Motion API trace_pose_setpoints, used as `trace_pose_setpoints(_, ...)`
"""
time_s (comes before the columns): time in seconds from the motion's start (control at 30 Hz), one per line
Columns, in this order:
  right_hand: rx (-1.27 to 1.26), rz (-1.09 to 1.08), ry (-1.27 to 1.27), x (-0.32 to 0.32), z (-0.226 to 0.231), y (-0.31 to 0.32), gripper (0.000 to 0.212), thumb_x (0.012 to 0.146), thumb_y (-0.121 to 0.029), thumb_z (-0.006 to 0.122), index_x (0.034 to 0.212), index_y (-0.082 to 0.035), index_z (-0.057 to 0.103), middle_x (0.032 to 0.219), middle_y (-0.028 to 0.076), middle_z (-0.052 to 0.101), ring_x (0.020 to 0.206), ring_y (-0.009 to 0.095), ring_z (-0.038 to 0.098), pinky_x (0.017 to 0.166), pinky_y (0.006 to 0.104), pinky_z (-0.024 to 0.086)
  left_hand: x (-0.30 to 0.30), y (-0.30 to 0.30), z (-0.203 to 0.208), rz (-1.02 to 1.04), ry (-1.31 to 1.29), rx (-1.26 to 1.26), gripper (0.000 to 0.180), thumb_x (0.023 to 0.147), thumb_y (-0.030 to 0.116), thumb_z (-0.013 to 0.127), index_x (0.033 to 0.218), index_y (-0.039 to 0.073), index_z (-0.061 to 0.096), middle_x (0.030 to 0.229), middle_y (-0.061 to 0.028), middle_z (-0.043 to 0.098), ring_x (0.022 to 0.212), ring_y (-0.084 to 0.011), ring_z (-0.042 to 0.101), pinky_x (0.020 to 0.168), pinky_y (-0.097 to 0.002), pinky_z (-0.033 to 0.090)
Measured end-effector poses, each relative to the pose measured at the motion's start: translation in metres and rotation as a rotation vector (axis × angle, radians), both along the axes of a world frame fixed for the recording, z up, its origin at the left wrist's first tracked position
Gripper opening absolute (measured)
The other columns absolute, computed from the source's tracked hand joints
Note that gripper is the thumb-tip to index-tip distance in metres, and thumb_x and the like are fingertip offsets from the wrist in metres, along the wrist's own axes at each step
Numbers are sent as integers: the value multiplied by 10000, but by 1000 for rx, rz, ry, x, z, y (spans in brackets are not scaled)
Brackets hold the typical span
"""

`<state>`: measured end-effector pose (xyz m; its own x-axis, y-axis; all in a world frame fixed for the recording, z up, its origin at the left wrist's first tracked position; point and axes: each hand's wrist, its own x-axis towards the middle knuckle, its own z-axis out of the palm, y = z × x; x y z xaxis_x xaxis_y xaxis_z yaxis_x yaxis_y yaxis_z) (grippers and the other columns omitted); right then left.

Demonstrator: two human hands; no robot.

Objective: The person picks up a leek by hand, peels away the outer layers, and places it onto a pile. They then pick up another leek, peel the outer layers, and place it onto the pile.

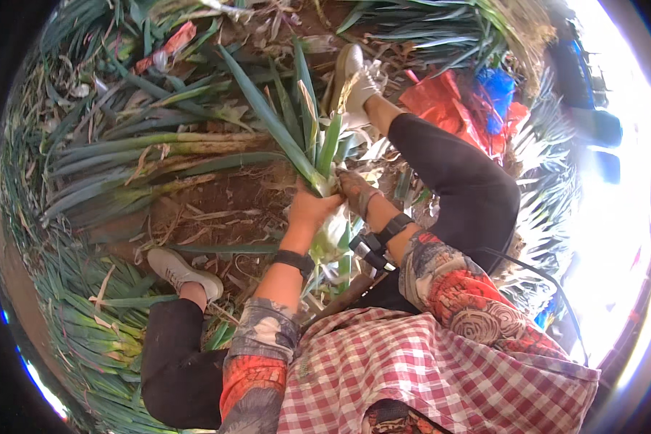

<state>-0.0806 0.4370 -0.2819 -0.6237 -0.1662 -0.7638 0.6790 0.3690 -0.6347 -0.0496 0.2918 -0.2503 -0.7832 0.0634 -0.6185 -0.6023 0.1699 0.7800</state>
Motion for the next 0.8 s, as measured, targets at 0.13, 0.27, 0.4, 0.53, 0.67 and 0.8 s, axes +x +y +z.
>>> trace_pose_setpoints(0.13,502,828,666,4,84,-34,347,656,-64,601,994,-6,549,875,177,599,838,307,581,733,335,470,11,-18,50,-17,-2,-248,664,549,305,679,1134,84,456,943,-162,604,885,-319,575,760,-362,442)
trace_pose_setpoints(0.27,367,952,845,17,104,-43,248,748,-106,519,974,-7,551,878,197,587,823,314,580,698,343,464,44,-33,68,89,130,-267,595,550,271,679,1087,87,500,947,-162,601,877,-317,574,740,-368,444)
trace_pose_setpoints(0.4,-86,128,174,33,124,-45,341,850,-273,420,936,35,540,854,136,593,755,211,555,654,309,447,55,-33,127,203,219,-111,454,562,173,681,983,46,565,874,-128,619,790,-241,595,688,-325,456)
trace_pose_setpoints(0.53,-60,28,229,34,193,-16,295,864,-264,482,859,10,590,720,63,582,665,125,512,582,236,419,53,-22,173,214,112,288,312,658,141,664,947,49,592,833,-48,601,742,-139,567,663,-273,459)
trace_pose_setpoints(0.67,-257,-287,261,52,260,7,321,874,-232,480,1067,19,536,891,1,567,750,50,519,633,179,423,49,-9,211,100,225,522,414,591,137,706,976,41,587,908,-57,604,789,-144,564,715,-277,452)
trace_pose_setpoints(0.8,-96,-114,582,64,292,-2,289,855,-245,496,1020,-17,566,797,-13,557,633,35,474,520,169,366,43,-32,231,43,239,544,475,591,148,700,1041,75,569,954,-76,584,871,-168,534,804,-305,414)
